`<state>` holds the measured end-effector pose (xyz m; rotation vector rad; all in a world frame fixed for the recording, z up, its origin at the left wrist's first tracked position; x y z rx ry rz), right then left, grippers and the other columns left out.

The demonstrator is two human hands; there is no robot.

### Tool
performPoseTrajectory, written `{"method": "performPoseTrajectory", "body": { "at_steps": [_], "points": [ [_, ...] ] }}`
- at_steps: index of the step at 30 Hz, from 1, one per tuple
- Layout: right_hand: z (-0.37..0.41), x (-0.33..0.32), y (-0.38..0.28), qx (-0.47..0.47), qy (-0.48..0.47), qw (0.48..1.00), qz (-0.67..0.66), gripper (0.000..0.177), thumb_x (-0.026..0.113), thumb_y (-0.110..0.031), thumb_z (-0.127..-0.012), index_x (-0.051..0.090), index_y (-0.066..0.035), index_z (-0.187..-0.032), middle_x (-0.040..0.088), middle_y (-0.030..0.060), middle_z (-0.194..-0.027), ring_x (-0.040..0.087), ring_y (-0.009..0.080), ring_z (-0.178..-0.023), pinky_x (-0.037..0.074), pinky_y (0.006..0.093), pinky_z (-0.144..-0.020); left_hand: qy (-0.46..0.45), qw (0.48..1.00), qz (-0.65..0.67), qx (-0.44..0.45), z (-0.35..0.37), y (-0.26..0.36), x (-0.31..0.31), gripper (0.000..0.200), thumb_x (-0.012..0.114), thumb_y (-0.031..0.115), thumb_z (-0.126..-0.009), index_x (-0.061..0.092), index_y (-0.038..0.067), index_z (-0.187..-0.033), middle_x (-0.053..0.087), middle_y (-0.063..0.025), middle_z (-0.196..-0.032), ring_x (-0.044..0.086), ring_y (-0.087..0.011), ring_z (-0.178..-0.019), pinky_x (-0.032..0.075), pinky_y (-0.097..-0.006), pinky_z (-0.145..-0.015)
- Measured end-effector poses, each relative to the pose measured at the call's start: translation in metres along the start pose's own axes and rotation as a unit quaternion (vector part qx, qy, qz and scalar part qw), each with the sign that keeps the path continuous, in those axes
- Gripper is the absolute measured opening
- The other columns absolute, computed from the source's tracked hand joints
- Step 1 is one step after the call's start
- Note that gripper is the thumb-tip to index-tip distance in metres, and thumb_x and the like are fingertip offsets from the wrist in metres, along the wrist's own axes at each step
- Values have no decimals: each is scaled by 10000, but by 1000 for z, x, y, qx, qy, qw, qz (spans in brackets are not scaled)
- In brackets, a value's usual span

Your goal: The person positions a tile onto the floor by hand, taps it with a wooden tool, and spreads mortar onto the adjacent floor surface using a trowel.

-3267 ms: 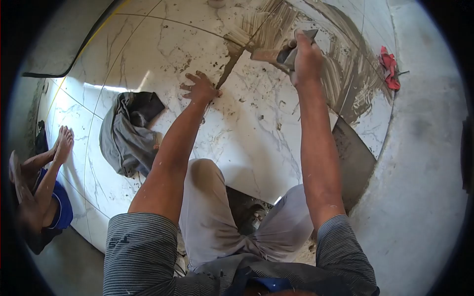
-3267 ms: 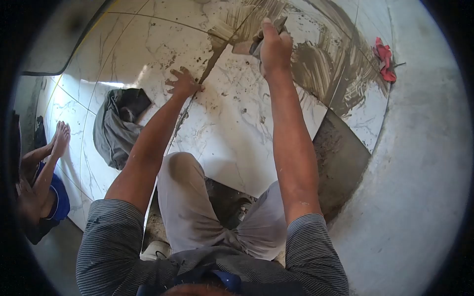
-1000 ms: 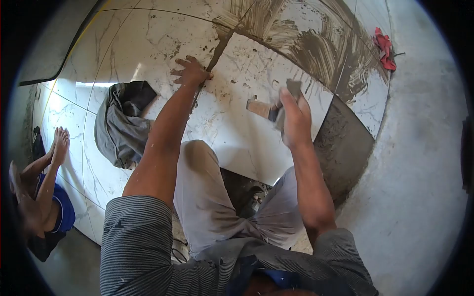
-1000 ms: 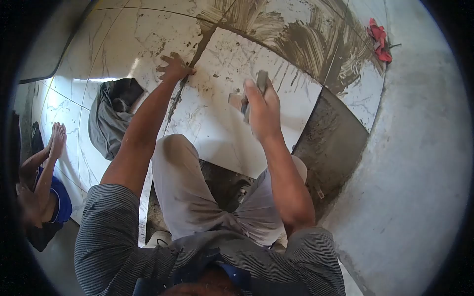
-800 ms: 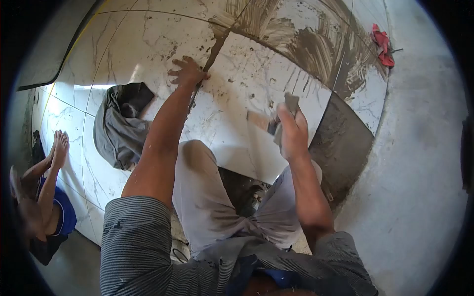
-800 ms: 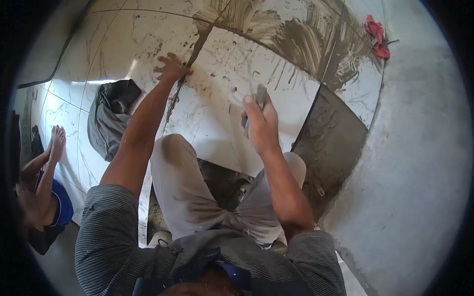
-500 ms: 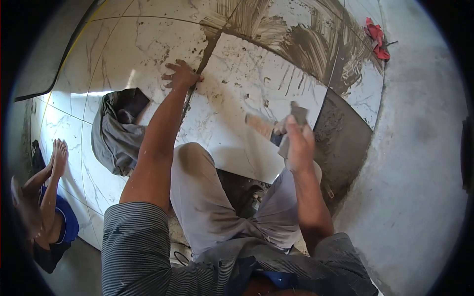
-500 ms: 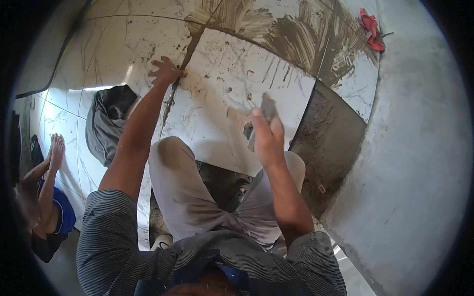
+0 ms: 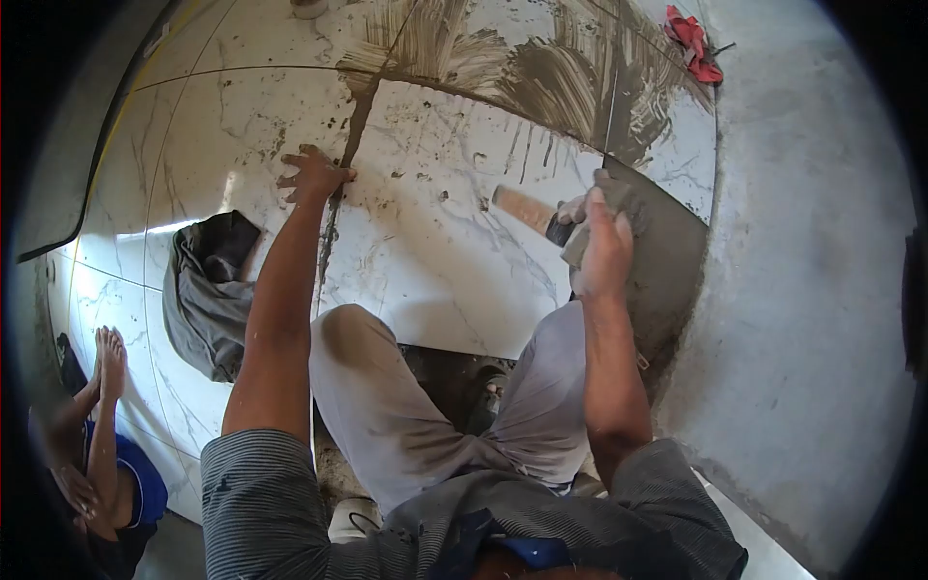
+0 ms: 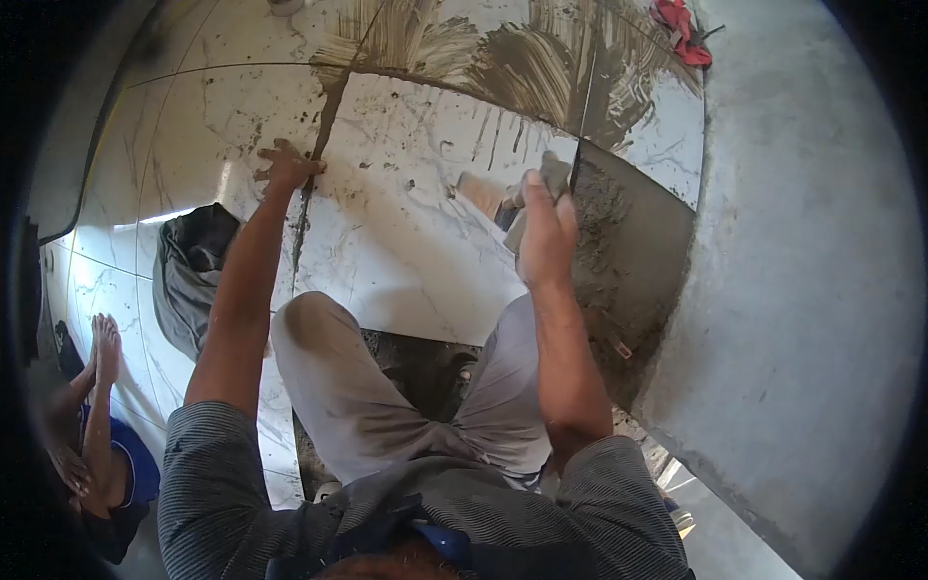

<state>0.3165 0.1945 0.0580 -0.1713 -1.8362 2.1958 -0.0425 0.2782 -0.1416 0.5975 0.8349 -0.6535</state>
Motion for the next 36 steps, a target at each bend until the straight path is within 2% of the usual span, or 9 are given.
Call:
{"method": "performPoseTrajectory", "body": {
  "at_steps": [7,10,15,18,21,26,30,32,36],
  "points": [
    [-30,0,-3,-24,37,998,-33,240,527,-257,-881,520,-41,-776,528,41,-687,521,129,-635,425,255,-582,3,1000,20,18,-11,-4,6,1095,781,357,-613,66,85,-1397,-83,-297,-1415,28,-620,-1220,182,-705,-934],
    [-20,22,9,16,-31,998,46,204,509,-245,-886,537,-44,-913,493,-27,-754,435,54,-692,368,229,-627,6,1000,16,12,-11,-6,9,1115,781,383,-606,54,95,-1401,-93,-287,-1420,33,-606,-1231,188,-701,-934],
    [-19,65,9,-7,-117,993,-23,231,508,-265,-884,502,-37,-921,466,-30,-734,417,48,-669,359,220,-595,9,1000,-7,-25,-5,1,0,1096,779,388,-612,75,101,-1402,-78,-257,-1434,54,-576,-1250,201,-665,-963],
    [0,89,17,35,-153,983,98,291,505,-257,-890,508,-7,-1039,473,-1,-769,463,99,-730,399,249,-669,5,1000,2,-31,7,0,-5,1096,781,398,-611,81,106,-1402,-64,-242,-1441,60,-564,-1258,205,-650,-976],
    [19,108,6,37,-184,982,28,273,500,-285,-883,477,-20,-945,463,-16,-726,433,58,-641,380,210,-589,1,999,15,-36,6,1,-6,1094,783,403,-607,91,115,-1402,-55,-223,-1449,65,-558,-1260,205,-641,-984],
    [42,131,32,44,-260,953,147,652,497,-324,-875,281,131,-1289,512,210,-1159,485,221,-1077,357,285,-926,-1,1000,18,-21,9,0,-7,1101,788,407,-599,94,114,-1402,-57,-224,-1448,53,-556,-1264,203,-651,-979],
    [68,145,22,92,-303,948,32,645,502,-321,-869,299,142,-1269,519,211,-1143,474,241,-1085,341,282,-934,1,999,30,-11,5,-2,-3,1122,797,393,-590,82,97,-1402,-60,-250,-1439,48,-561,-1262,202,-658,-971],
    [65,152,51,53,-308,939,142,611,511,-281,-869,303,134,-1267,566,148,-1004,519,193,-935,389,269,-852,0,1000,24,-8,7,-5,-1,1122,798,387,-591,81,90,-1401,-62,-258,-1436,49,-562,-1261,204,-659,-970],
    [82,158,15,67,-330,941,34,488,512,-294,-865,409,80,-1162,565,114,-873,516,173,-812,416,296,-752,-2,1000,23,-14,3,-2,-5,1115,795,375,-599,77,77,-1398,-69,-269,-1432,48,-567,-1257,208,-665,-962]
  ]
}}
Point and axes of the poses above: each hand's wrist, its own z-axis away from the middle knuckle, its own x-axis out of the palm, y = z × x, the point moved 5 cm from there along -z, towards the middle knuckle
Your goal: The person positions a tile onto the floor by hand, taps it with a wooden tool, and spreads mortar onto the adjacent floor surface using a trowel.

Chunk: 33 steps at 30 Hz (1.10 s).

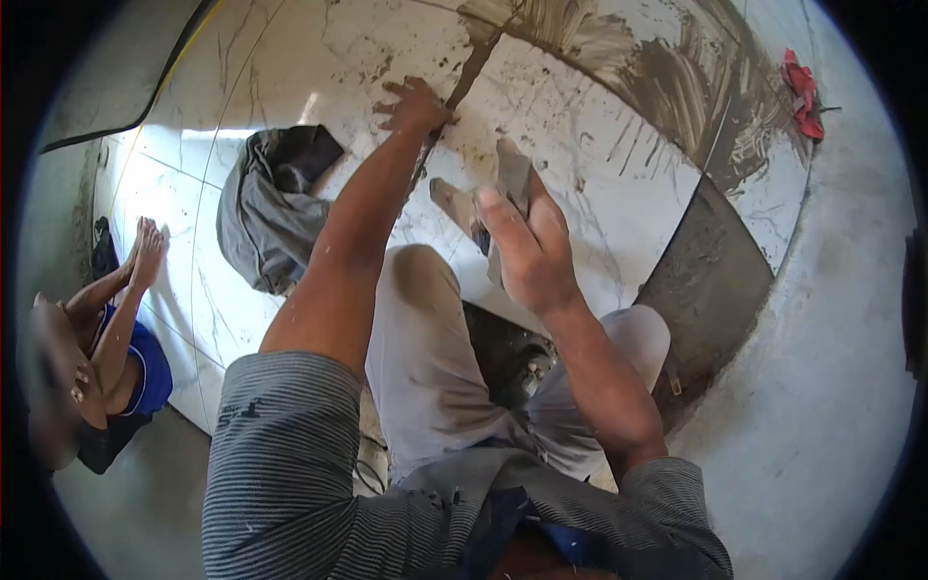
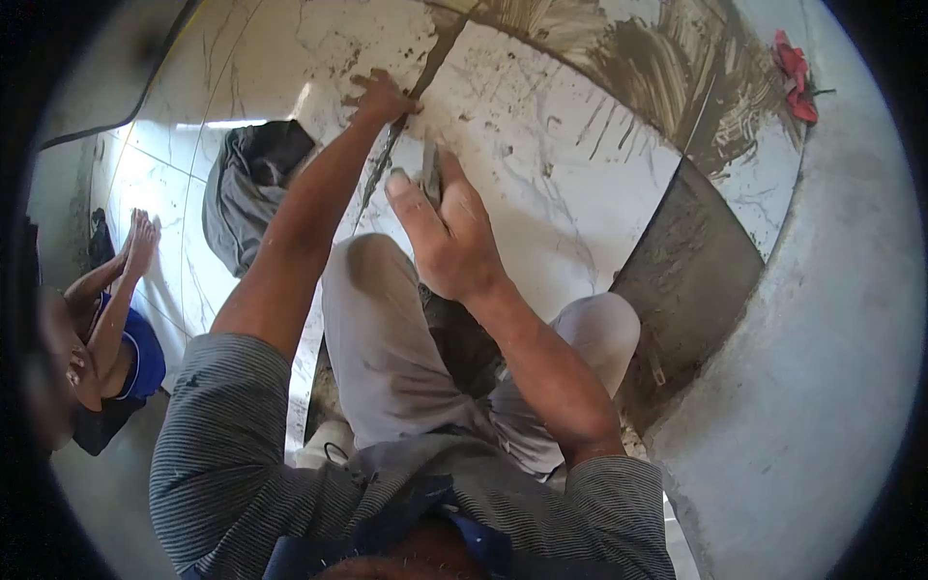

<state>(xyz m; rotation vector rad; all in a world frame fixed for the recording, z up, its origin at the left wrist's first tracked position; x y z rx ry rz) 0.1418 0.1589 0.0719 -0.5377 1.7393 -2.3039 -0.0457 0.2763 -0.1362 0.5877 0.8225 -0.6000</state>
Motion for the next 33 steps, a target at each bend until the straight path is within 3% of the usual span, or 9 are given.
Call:
{"method": "performPoseTrajectory", "body": {
  "at_steps": [1,2,6,8,15,26,28,30,33],
  "points": [
    [2,3,5,10,2,1000,-4,488,512,-294,-865,409,80,-1162,565,114,-873,516,173,-812,416,296,-752,0,1000,-3,10,-1,0,3,1114,795,370,-601,75,75,-1398,-72,-270,-1431,46,-569,-1255,208,-666,-962],
    [-6,5,11,26,1,999,30,465,512,-299,-863,425,69,-1134,563,111,-857,515,174,-802,416,300,-744,24,997,-34,68,-21,-7,17,1233,773,498,-539,37,-36,-1372,-43,-423,-1345,115,-603,-1225,18,-718,-936],
    [-10,9,4,7,-18,1000,22,454,510,-299,-860,429,65,-1118,568,113,-846,519,180,-785,420,309,-732,19,997,-23,69,-17,-5,12,1224,773,498,-538,52,-32,-1373,-38,-436,-1336,126,-593,-1231,22,-724,-928],
    [-4,14,4,-10,-24,1000,0,456,507,-298,-859,426,70,-1117,571,119,-853,521,184,-789,421,314,-735,-4,1000,8,4,7,2,-2,1115,793,374,-603,74,74,-1401,-77,-270,-1430,32,-577,-1252,205,-662,-967],
    [-11,18,21,16,-43,998,44,515,497,-293,-861,388,100,-1175,583,152,-883,546,206,-844,422,317,-781,0,1000,-12,12,-14,-9,15,1134,799,388,-590,73,74,-1403,-69,-267,-1432,35,-590,-1243,200,-673,-958],
    [-10,20,10,72,-81,988,114,676,503,-312,-849,265,171,-1257,588,226,-936,562,293,-935,405,335,-849,13,999,2,42,-20,-2,15,1127,804,368,-588,86,60,-1400,-69,-290,-1422,32,-585,-1246,191,-673,-964],
    [1,19,9,-5,-55,994,91,662,502,-309,-848,282,170,-1247,579,251,-968,556,314,-973,402,343,-854,0,999,-2,35,-25,-17,25,1127,805,365,-588,86,60,-1400,-67,-287,-1424,33,-583,-1248,190,-673,-965],
    [-5,25,23,32,-62,994,82,660,503,-307,-847,285,173,-1243,573,257,-979,553,318,-980,401,344,-855,50,987,12,151,-36,-11,24,1205,781,482,-539,105,-122,-1332,134,-464,-1295,38,-555,-1269,55,-731,-918],
    [-4,23,15,44,-68,991,108,661,506,-303,-844,285,176,-1241,573,252,-980,556,315,-975,403,347,-854,60,992,-34,109,-32,-8,24,1203,773,497,-543,106,-107,-1342,130,-459,-1301,30,-561,-1266,60,-741,-906]
  ]
}}
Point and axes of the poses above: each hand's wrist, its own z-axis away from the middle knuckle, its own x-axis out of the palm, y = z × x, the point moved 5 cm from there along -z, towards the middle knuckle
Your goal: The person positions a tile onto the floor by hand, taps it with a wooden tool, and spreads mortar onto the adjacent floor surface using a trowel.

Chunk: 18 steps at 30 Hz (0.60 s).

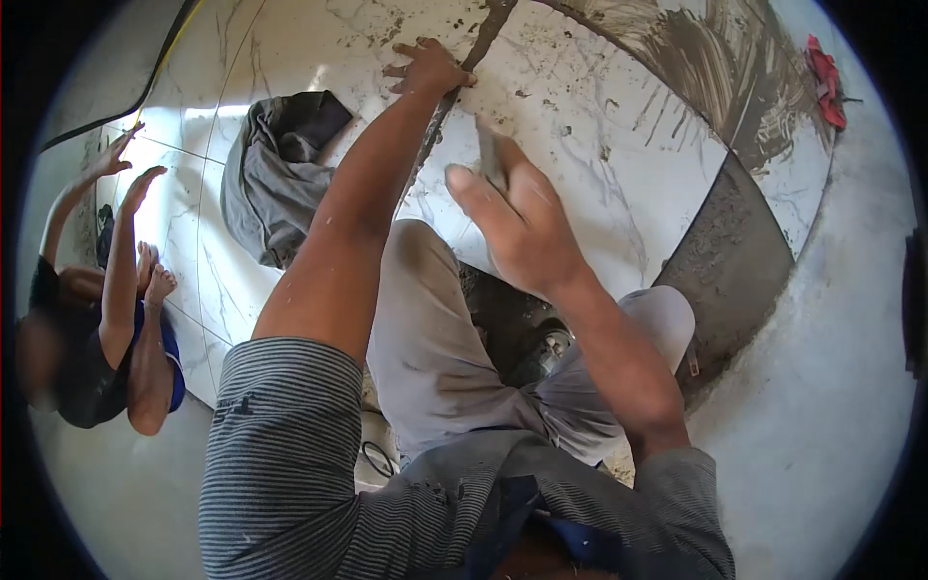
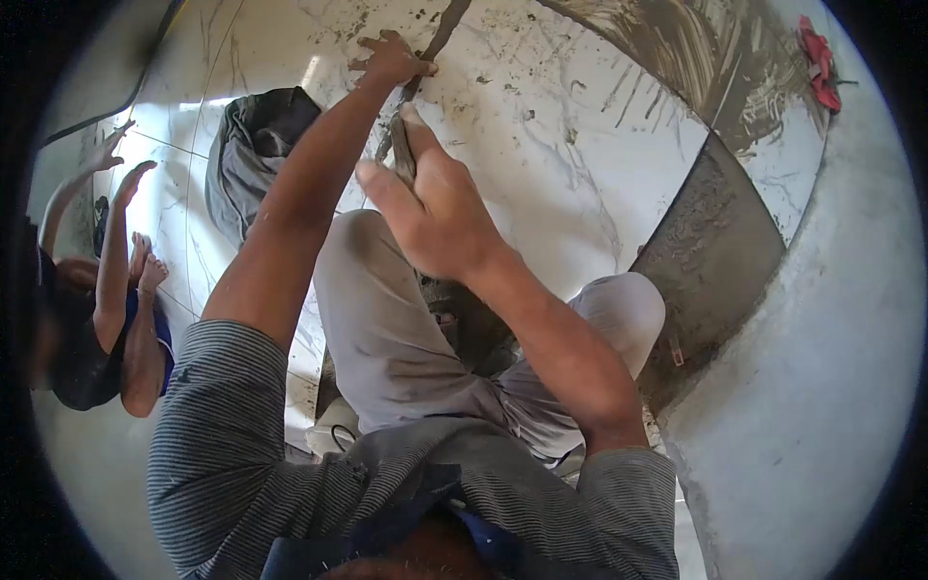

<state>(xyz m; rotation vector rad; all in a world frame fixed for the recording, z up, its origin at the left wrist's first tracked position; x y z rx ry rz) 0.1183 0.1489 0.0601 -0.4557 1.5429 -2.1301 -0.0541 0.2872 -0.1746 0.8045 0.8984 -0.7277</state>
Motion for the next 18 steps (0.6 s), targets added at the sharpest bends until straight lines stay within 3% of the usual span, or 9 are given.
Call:
{"method": "performPoseTrajectory", "body": {
  "at_steps": [2,4,6,8,11,18],
  "points": [
    [11,-1,-9,-32,6,999,-24,670,510,-308,-839,281,173,-1246,587,238,-953,565,306,-947,408,347,-846,-7,1000,3,-5,-3,-5,2,1204,769,503,-545,103,-102,-1345,124,-458,-1303,25,-563,-1264,59,-741,-904],
    [3,3,3,-7,-2,1000,-26,667,505,-314,-841,284,167,-1248,592,229,-934,569,298,-933,409,343,-843,-6,1000,7,6,1,7,-8,1204,765,509,-548,100,-97,-1349,118,-457,-1306,19,-566,-1263,58,-742,-901],
    [1,3,5,14,-13,1000,-25,665,501,-319,-843,288,162,-1250,597,219,-915,572,290,-919,410,339,-840,-44,997,16,-60,11,5,-11,1138,805,385,-581,89,37,-1394,-58,-309,-1413,43,-612,-1226,211,-679,-948],
    [11,2,-4,-47,13,998,-34,660,499,-327,-845,295,153,-1250,598,210,-884,575,282,-905,413,333,-832,-41,997,15,-59,6,5,-11,1144,805,388,-580,84,33,-1394,-61,-316,-1410,49,-615,-1223,213,-682,-944],
    [3,4,10,-5,-11,1000,-9,654,500,-331,-844,307,145,-1247,597,206,-861,578,280,-897,416,330,-824,-51,997,15,-54,12,0,-4,1148,807,386,-580,80,30,-1393,-64,-325,-1405,51,-619,-1219,214,-687,-938],
    [10,4,-1,-6,0,1000,17,655,499,-332,-844,312,155,-1240,590,232,-895,573,294,-918,416,342,-830,-40,998,11,-45,8,0,-3,1156,805,398,-578,75,21,-1392,-58,-336,-1400,46,-625,-1215,212,-691,-934]
  ]
}}
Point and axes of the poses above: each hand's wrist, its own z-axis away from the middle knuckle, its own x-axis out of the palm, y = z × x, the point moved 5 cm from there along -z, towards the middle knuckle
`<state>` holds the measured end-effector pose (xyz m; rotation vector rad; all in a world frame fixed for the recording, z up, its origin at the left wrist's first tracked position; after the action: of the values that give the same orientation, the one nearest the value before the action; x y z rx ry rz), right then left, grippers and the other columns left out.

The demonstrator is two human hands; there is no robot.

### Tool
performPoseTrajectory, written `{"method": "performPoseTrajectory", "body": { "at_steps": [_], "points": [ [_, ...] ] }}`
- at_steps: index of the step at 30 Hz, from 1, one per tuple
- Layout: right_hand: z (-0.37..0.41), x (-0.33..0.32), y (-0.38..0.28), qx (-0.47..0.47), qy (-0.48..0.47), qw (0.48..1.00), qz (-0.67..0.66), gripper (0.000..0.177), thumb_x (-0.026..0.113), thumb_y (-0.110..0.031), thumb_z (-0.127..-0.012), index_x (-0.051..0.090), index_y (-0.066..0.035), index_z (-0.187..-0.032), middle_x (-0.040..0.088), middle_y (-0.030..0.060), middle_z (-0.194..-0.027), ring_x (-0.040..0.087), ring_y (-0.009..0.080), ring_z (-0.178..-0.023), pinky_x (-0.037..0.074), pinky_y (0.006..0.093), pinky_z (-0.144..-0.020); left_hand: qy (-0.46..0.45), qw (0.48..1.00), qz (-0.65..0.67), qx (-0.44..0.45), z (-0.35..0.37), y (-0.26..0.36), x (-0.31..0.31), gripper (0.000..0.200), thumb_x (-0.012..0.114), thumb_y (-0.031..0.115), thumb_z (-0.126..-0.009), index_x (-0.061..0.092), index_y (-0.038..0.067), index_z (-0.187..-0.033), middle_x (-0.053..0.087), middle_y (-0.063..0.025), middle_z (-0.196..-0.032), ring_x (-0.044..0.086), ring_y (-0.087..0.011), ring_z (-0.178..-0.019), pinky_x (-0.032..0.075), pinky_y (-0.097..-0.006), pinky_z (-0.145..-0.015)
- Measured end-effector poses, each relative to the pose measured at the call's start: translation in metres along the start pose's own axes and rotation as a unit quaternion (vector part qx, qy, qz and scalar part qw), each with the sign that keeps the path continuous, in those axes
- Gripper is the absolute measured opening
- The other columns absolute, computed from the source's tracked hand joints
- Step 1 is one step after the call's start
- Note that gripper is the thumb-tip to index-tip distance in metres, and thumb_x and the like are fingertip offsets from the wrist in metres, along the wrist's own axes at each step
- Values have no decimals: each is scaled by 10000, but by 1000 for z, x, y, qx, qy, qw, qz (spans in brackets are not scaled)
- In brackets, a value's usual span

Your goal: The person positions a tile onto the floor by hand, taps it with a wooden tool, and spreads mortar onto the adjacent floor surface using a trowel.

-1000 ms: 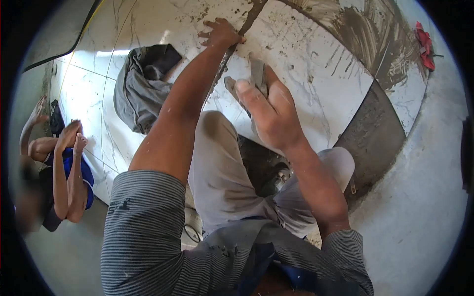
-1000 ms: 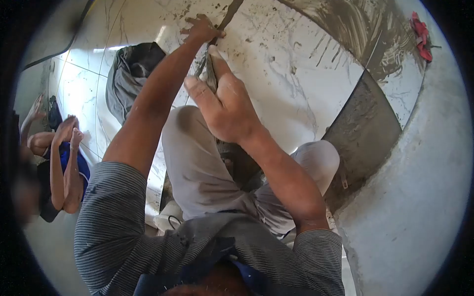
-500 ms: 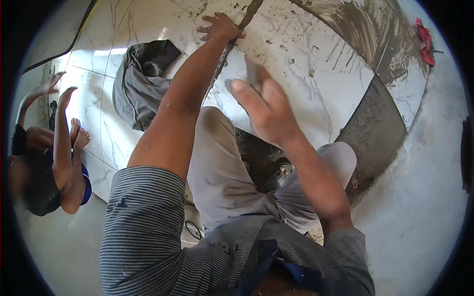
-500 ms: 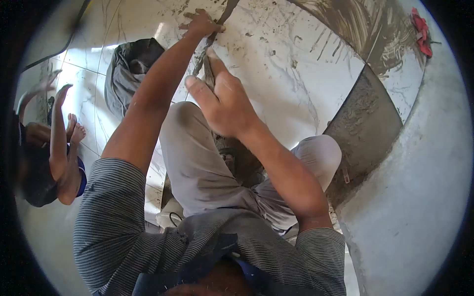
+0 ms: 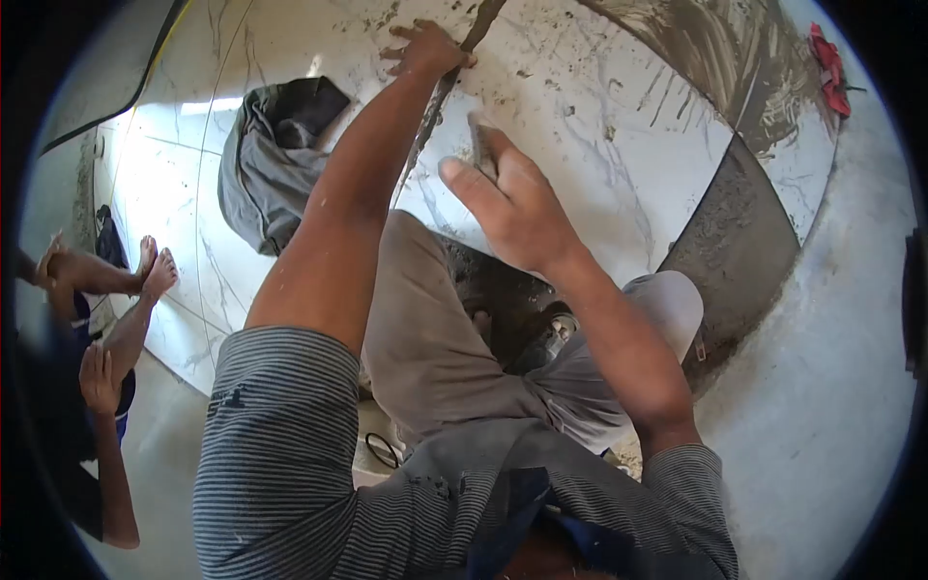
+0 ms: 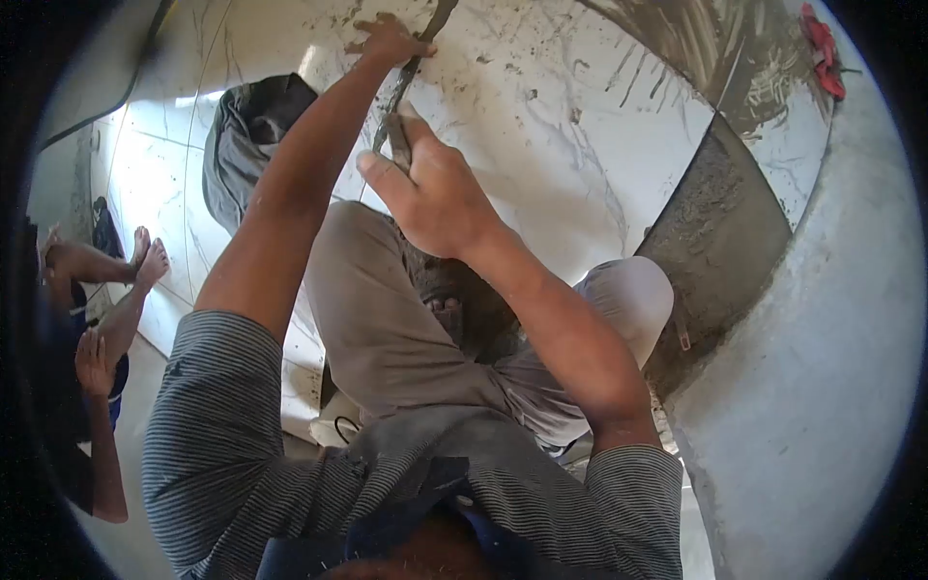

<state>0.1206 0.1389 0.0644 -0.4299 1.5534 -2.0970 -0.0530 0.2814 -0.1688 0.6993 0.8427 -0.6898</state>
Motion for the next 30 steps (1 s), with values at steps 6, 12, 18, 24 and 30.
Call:
{"method": "performPoseTrajectory", "body": {
  "at_steps": [6,12,18,24,30],
  "points": [
    [12,6,-7,-11,-18,1000,-12,676,508,-326,-828,305,184,-1222,592,233,-869,578,301,-881,417,355,-821,-6,1000,3,9,2,-6,6,1150,805,392,-577,86,15,-1390,-53,-337,-1400,45,-627,-1213,209,-693,-935],
    [11,12,-10,-76,15,997,20,711,523,-346,-821,286,192,-1222,572,300,-931,577,339,-932,427,356,-816,1,998,55,-13,25,13,-30,1144,803,401,-580,92,16,-1389,-55,-336,-1400,46,-622,-1217,222,-683,-938],
    [6,12,-3,-68,24,996,44,681,509,-332,-832,297,187,-1219,574,290,-937,569,369,-920,422,366,-821,-54,997,18,-44,41,17,-30,1128,768,374,-641,-1,53,-1399,-120,-268,-1424,58,-583,-1243,220,-659,-963],
    [-4,11,0,-22,16,999,21,594,522,-339,-829,390,141,-1153,589,236,-894,580,313,-870,428,361,-787,-46,998,15,-49,45,16,-33,1133,775,396,-619,25,63,-1400,-78,-269,-1431,76,-576,-1246,234,-651,-962],
    [-19,0,16,27,9,1000,4,554,529,-343,-828,429,120,-1116,593,201,-849,572,276,-819,427,354,-769,11,998,57,-12,12,7,-17,1155,805,409,-574,86,24,-1391,-69,-334,-1400,43,-618,-1221,228,-679,-938]
  ]
}}
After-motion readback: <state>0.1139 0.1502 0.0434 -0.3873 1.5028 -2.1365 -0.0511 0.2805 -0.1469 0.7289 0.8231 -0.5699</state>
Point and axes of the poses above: each hand's wrist, its own z-axis away from the middle knuckle, its own x-axis out of the palm, y = z × x, the point moved 5 cm from there along -z, towards the middle knuckle
